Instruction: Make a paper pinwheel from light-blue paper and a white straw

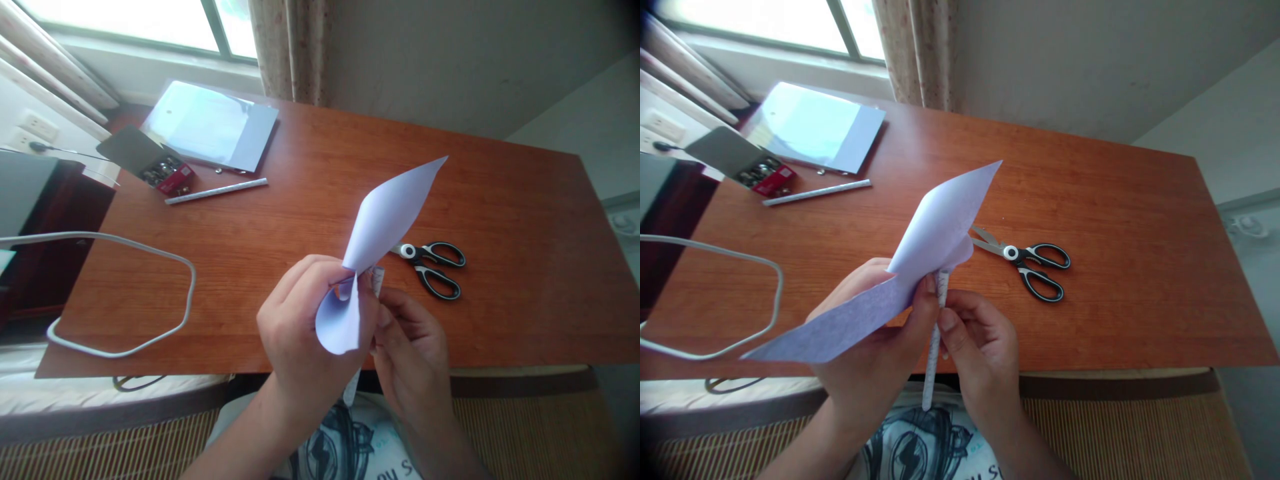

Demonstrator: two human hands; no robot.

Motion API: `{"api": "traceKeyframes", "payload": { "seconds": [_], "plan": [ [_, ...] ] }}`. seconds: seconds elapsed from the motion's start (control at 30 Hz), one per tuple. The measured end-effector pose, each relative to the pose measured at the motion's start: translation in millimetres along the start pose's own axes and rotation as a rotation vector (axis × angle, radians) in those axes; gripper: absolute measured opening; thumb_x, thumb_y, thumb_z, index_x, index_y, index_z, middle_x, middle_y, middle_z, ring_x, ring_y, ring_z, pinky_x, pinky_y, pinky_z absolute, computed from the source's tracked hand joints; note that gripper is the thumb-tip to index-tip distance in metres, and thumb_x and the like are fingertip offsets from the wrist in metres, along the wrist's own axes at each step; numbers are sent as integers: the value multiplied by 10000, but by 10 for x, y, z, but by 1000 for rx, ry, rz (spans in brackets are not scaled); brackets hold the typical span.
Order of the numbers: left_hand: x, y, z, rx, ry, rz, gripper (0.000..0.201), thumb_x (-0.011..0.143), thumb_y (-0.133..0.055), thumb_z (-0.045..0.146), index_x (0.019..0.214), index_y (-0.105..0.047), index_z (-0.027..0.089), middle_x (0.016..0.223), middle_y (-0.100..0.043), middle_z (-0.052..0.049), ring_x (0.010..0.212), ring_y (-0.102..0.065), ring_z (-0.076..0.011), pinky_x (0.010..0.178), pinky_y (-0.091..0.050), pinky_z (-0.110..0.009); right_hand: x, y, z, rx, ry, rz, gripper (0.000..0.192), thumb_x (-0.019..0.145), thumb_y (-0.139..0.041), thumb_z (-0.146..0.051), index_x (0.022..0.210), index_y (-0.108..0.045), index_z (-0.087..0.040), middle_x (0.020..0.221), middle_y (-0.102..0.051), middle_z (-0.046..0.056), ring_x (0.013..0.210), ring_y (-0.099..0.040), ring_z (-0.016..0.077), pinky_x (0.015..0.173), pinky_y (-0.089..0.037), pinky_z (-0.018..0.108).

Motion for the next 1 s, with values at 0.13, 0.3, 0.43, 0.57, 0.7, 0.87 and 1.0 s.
{"api": "traceKeyframes", "payload": {
  "seconds": [0.13,0.3,0.43,0.57,0.7,0.87,1.0],
  "plan": [
    [3,6,12,-4,-8,1,167,831,-733,151,764,-593,210,716,-645,31,628,-607,-116,621,-530,-249,7,-1,7,-3,-7,3,128,922,-730,-365,1004,-780,-280,754,-699,0,598,-554,119,526,-464,217],
    [18,5,26,-18,6,8,185,840,-725,161,719,-590,202,696,-656,22,616,-623,-122,608,-539,-258,3,2,-7,-58,6,37,150,895,-753,-395,958,-771,-261,727,-686,-6,584,-539,126,516,-464,227],
    [12,6,17,-27,23,9,178,838,-727,165,727,-595,209,715,-670,16,624,-630,-129,612,-549,-269,4,5,-1,-61,-6,48,143,888,-762,-375,968,-774,-257,721,-687,-2,599,-554,135,525,-466,232],
    [13,9,23,-23,8,4,176,840,-724,166,724,-598,208,711,-670,15,625,-629,-128,615,-544,-263,13,7,10,-48,15,45,109,892,-764,-342,977,-770,-274,757,-717,-6,623,-604,138,549,-496,233],
    [18,11,27,-17,1,-2,179,839,-727,161,723,-597,206,712,-670,20,625,-626,-124,614,-532,-254,28,14,-2,-82,59,58,106,874,-786,-323,963,-765,-270,878,-779,20,803,-718,193,710,-596,296],
    [9,16,22,-29,-8,-18,180,841,-716,136,717,-604,202,727,-677,15,645,-628,-124,626,-520,-250,34,6,-35,-92,94,77,102,854,-809,-269,944,-762,-280,850,-773,-2,772,-725,173,709,-605,277],
    [22,20,32,-36,-32,-1,209,818,-731,120,701,-580,205,723,-676,17,632,-622,-123,613,-518,-245,22,-18,-104,-196,167,106,88,865,-794,-240,932,-760,-286,809,-750,-21,705,-689,147,633,-575,237]
  ]
}}
Point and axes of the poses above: each hand's wrist, its own x-axis towards the middle knuckle, its own y-axis out of the back of the hand, z = x × y, the point moved 3 cm from there along x, towards the middle knuckle
